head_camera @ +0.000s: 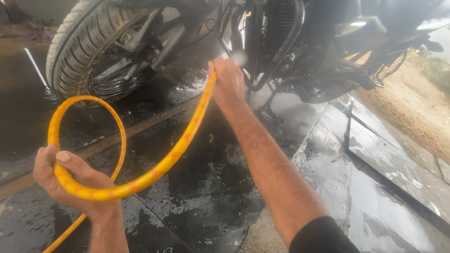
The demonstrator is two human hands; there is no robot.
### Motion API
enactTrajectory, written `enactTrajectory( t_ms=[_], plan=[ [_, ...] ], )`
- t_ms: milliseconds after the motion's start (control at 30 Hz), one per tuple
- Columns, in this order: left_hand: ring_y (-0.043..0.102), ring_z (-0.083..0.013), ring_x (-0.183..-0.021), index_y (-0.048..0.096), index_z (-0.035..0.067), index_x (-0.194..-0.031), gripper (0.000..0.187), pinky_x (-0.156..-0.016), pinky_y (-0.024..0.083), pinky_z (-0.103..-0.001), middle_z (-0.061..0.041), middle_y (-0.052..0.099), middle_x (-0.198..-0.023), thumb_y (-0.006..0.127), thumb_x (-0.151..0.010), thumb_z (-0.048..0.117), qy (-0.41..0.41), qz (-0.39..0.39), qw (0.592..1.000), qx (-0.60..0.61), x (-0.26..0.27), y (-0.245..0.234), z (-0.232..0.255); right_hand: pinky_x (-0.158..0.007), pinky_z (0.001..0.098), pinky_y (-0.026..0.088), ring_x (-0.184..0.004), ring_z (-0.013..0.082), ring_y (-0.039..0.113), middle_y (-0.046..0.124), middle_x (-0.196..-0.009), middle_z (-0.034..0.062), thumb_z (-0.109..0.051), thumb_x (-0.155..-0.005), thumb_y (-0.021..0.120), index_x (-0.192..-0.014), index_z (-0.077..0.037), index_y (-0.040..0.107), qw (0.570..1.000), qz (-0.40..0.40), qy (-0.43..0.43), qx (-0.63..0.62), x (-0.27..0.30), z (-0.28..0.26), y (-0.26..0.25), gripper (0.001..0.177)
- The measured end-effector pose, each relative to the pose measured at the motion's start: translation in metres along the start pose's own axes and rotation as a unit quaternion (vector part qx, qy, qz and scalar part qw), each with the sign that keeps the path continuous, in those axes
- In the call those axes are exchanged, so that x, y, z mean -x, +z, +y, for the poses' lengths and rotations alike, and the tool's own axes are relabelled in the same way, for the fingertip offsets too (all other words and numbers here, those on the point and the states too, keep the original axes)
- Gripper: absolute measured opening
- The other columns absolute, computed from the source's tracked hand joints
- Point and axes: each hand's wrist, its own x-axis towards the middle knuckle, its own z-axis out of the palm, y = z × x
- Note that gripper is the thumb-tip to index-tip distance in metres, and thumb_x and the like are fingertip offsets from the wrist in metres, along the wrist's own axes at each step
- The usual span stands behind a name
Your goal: Washing a motorcycle with a high-pressure hose.
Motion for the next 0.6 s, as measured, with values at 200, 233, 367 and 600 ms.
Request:
enactTrajectory(
  t_ms=[200, 233, 367, 600],
  plan=[
    [0.049, -0.0155, -0.12, 0.045, 0.003, -0.133, 0.044, -0.108, 0.045, -0.04, -0.009, 0.044, -0.126, 0.043, -0.124, 0.046, -0.005, -0.001, 1.0, 0.002, 0.003, 0.0, -0.002, -0.069, 0.0522, 0.05, -0.078, 0.0419, 0.064, 0.063, -0.084, 0.0209, -0.019, -0.1, 0.064, -0.086, -0.002, 0.063, 1.0, 0.005, 0.001, -0.003, 0.001, -0.002, 0.001, 0.021],
    [0.049, -0.015, -0.119, 0.045, 0.003, -0.133, 0.044, -0.108, 0.046, -0.039, -0.008, 0.043, -0.126, 0.042, -0.124, 0.046, -0.005, -0.004, 1.0, 0.0, 0.002, 0.0, -0.001, -0.069, 0.052, 0.05, -0.077, 0.0413, 0.064, 0.063, -0.084, 0.0211, -0.019, -0.1, 0.064, -0.087, -0.002, 0.063, 1.0, -0.004, 0.016, -0.01, 0.001, -0.004, -0.001, 0.022],
    [0.047, -0.0161, -0.121, 0.043, 0.002, -0.134, 0.042, -0.11, 0.044, -0.04, -0.009, 0.042, -0.127, 0.041, -0.125, 0.043, 0.009, -0.012, 1.0, -0.006, 0.002, 0.001, 0.002, -0.068, 0.0516, 0.051, -0.076, 0.0404, 0.065, 0.062, -0.084, 0.0211, -0.02, -0.1, 0.064, -0.087, -0.002, 0.063, 1.0, -0.007, 0.021, -0.011, 0.002, 0.001, -0.001, 0.022],
    [0.047, -0.0143, -0.114, 0.045, 0.003, -0.13, 0.039, -0.107, 0.043, -0.041, -0.007, 0.042, -0.119, 0.042, -0.122, 0.04, -0.006, -0.012, 1.0, -0.017, 0.003, 0.002, 0.0, -0.071, 0.0538, 0.05, -0.079, 0.0435, 0.064, 0.063, -0.085, 0.0212, -0.02, -0.097, 0.065, -0.087, -0.002, 0.063, 0.999, 0.009, 0.039, 0.0, 0.021, 0.012, 0.01, 0.02]
  ],
)
